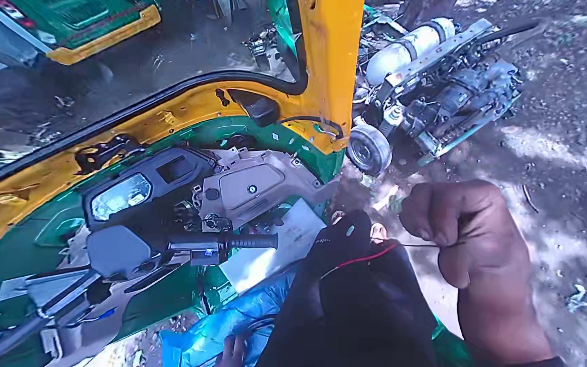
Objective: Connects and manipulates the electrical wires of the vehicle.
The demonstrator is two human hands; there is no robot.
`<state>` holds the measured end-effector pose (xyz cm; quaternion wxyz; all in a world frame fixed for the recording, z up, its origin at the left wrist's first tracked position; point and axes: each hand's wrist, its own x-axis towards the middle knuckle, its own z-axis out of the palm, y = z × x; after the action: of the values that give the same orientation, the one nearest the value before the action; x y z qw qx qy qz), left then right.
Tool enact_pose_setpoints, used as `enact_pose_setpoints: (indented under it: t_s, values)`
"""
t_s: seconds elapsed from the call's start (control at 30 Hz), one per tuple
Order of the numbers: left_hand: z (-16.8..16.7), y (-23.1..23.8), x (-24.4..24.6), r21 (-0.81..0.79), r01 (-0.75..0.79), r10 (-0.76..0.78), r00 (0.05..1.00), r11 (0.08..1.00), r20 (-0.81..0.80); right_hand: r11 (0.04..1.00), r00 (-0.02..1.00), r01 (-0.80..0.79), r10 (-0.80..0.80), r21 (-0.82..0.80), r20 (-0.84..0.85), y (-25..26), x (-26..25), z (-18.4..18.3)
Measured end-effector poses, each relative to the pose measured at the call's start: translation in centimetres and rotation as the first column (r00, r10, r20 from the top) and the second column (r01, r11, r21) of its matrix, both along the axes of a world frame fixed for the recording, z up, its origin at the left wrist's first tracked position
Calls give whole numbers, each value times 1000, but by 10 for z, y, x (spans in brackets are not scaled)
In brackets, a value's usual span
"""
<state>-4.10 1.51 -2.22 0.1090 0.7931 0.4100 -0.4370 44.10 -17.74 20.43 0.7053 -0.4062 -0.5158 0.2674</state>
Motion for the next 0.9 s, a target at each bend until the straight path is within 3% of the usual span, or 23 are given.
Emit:
enact_pose_setpoints:
  t_s: [0.1, 0.17, 0.2, 0.23, 0.27, 0.33, 0.37, 0.4, 0.43, 0.5, 0.6, 0.73, 0.9]
  values:
    - [1, 13, -18, -88, 58, -51, 996, 994, 72, 999, 999, -25, 23, -42, -27, -3, -42, 5]
    - [13, 37, 4, -123, 108, -64, 947, 987, 315, 999, 999, -38, 37, -39, -21, -4, -64, 7]
    - [23, 46, 20, -71, 158, -98, 845, 985, 526, 998, 999, -44, 43, -37, -22, -4, -75, 6]
    - [35, 54, 44, 44, 211, -177, 668, 977, 723, 998, 998, -48, 47, -30, -33, -2, -85, 4]
    - [52, 60, 76, 190, 227, -274, 431, 955, 860, 999, 997, -47, 45, -25, -55, -1, -95, 0]
    - [100, 69, 160, 308, 193, -312, -13, 931, 950, 999, 995, -21, 19, -24, -99, -1, -110, -7]
    - [125, 75, 204, 328, 185, -295, -187, 926, 937, 1000, 994, -5, 3, -22, -112, -1, -115, -9]
    - [148, 82, 246, 349, 176, -285, -307, 921, 908, 1000, 994, 16, -19, -23, -112, 0, -118, -10]
    - [167, 90, 285, 370, 177, -291, -357, 912, 888, 999, 993, 42, -45, -25, -111, 0, -121, -13]
    - [191, 106, 354, 398, 197, -316, -348, 896, 883, 994, 985, 107, -111, -38, -129, -4, -127, -18]
    - [204, 118, 419, 423, 287, -361, -245, 860, 900, 966, 958, 247, -256, -80, -129, -15, -126, -27]
    - [184, 123, 446, 455, 297, -420, -178, 839, 890, 948, 936, 301, -314, -99, -157, -26, -118, -43]
    - [166, 132, 458, 427, 291, -369, -235, 856, 899, 952, 937, 282, -300, -124, -180, -13, -106, -58]
